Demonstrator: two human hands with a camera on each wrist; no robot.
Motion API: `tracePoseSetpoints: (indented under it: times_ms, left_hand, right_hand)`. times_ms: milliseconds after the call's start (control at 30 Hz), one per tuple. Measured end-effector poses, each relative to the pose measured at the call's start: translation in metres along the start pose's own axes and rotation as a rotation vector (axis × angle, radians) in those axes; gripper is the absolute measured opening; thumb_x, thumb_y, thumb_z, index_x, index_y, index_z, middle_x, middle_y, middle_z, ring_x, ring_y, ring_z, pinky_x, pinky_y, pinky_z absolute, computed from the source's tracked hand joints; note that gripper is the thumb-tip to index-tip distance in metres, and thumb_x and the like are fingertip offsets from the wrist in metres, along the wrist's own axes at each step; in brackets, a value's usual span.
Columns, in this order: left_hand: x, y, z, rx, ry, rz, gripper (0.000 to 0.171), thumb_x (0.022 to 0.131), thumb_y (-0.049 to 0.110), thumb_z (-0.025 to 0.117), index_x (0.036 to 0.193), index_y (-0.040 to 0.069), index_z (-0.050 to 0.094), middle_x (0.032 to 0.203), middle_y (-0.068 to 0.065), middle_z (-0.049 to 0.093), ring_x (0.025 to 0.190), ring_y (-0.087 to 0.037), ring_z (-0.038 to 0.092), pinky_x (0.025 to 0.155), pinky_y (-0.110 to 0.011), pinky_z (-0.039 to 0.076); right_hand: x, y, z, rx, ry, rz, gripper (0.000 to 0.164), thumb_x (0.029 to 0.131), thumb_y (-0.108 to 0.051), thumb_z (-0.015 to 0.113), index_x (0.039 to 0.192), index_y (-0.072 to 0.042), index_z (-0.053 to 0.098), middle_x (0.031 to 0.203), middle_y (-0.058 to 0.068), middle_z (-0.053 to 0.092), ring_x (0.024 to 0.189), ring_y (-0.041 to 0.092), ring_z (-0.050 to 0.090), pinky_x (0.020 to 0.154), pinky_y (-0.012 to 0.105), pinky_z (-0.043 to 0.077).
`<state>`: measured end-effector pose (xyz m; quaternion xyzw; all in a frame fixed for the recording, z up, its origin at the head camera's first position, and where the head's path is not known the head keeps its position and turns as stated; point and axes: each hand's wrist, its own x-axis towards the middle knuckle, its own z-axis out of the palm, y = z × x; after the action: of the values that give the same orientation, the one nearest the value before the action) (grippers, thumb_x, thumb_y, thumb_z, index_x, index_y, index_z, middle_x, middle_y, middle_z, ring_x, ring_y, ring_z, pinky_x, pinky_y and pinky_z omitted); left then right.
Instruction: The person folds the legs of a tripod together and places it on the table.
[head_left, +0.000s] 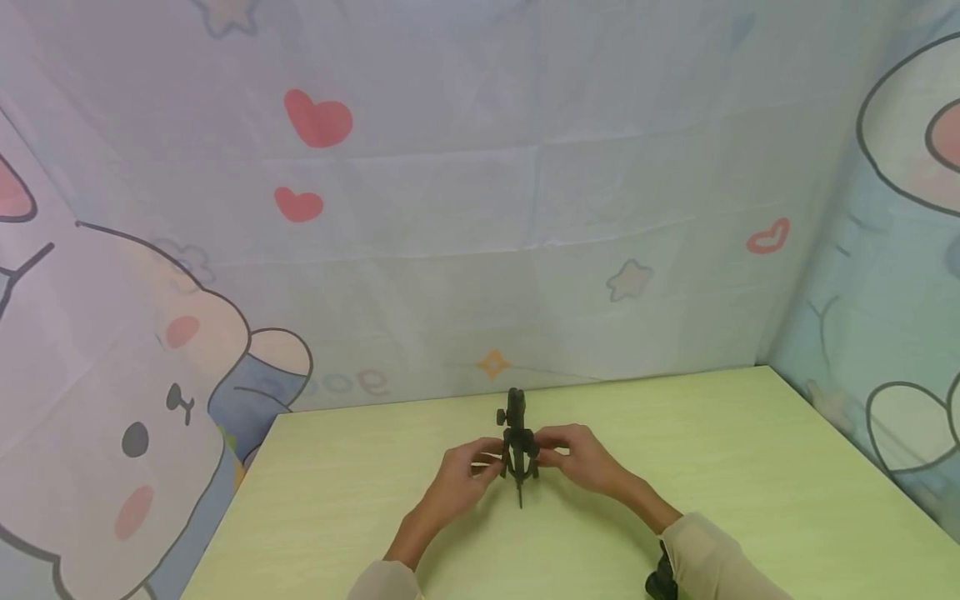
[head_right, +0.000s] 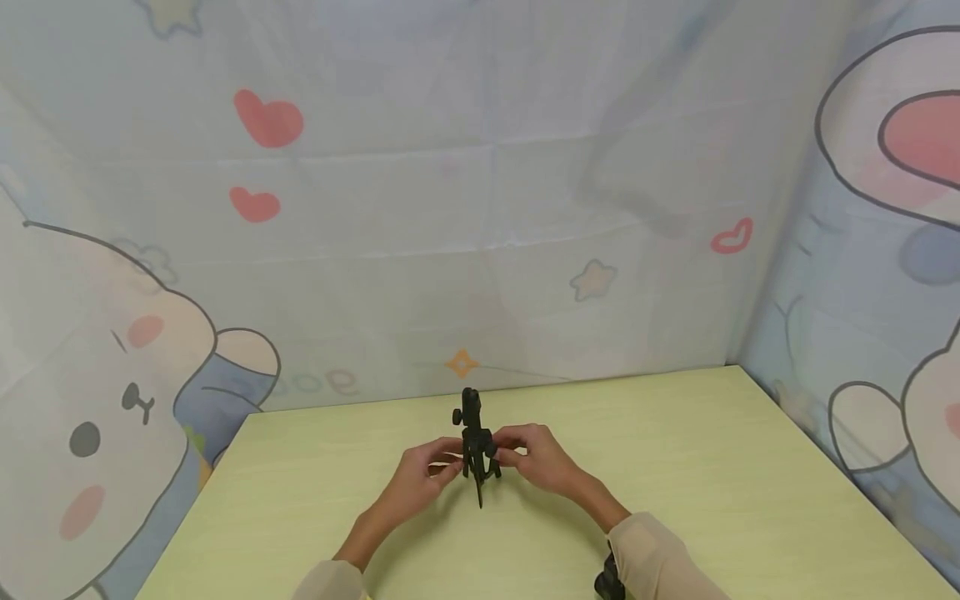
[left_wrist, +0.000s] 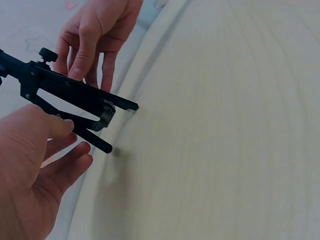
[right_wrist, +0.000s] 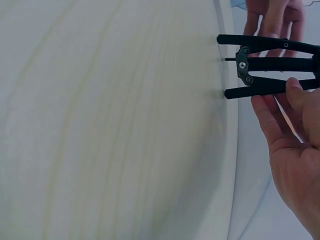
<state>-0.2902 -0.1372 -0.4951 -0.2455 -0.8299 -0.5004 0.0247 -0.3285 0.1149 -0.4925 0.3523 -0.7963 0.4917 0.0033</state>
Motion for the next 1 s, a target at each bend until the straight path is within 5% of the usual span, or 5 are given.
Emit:
tracePoseSetpoints:
  times_ms: [333,733,1000]
  left_hand:
    - [0.001,-0.015,0.011,0.113,0.058,0.021,0.014,0.098,-0.003,0.068,0.111,-0.002,0.074,0.106,-0.012,0.075,0.100,-0.027,0.073,0.084,-0.025,0.061]
    - [0.004,-0.016,0.018,0.101,0.074,0.032,0.007,0.096,-0.003,0.072,0.100,0.002,0.072,0.099,-0.011,0.077,0.096,-0.023,0.074,0.084,-0.025,0.061]
    - [0.002,-0.015,0.019,0.105,0.058,0.041,0.008,0.094,-0.003,0.073,0.101,0.002,0.073,0.098,-0.010,0.077,0.092,-0.021,0.074,0.080,-0.025,0.061]
  right_hand:
    - [-0.004,0.004,0.004,-0.064,-0.011,-0.030,0.015,0.098,-0.009,0.073,0.111,-0.012,0.078,0.108,0.010,0.077,0.100,0.019,0.073,0.095,0.042,0.059]
    - [-0.004,0.008,0.011,-0.161,-0.005,-0.088,0.012,0.094,-0.005,0.076,0.104,-0.010,0.077,0.101,0.003,0.079,0.092,0.015,0.075,0.089,0.037,0.061]
    - [0.001,0.011,0.013,-0.209,0.040,-0.031,0.007,0.095,-0.008,0.076,0.100,-0.013,0.076,0.097,0.000,0.078,0.089,0.015,0.075,0.084,0.033,0.062]
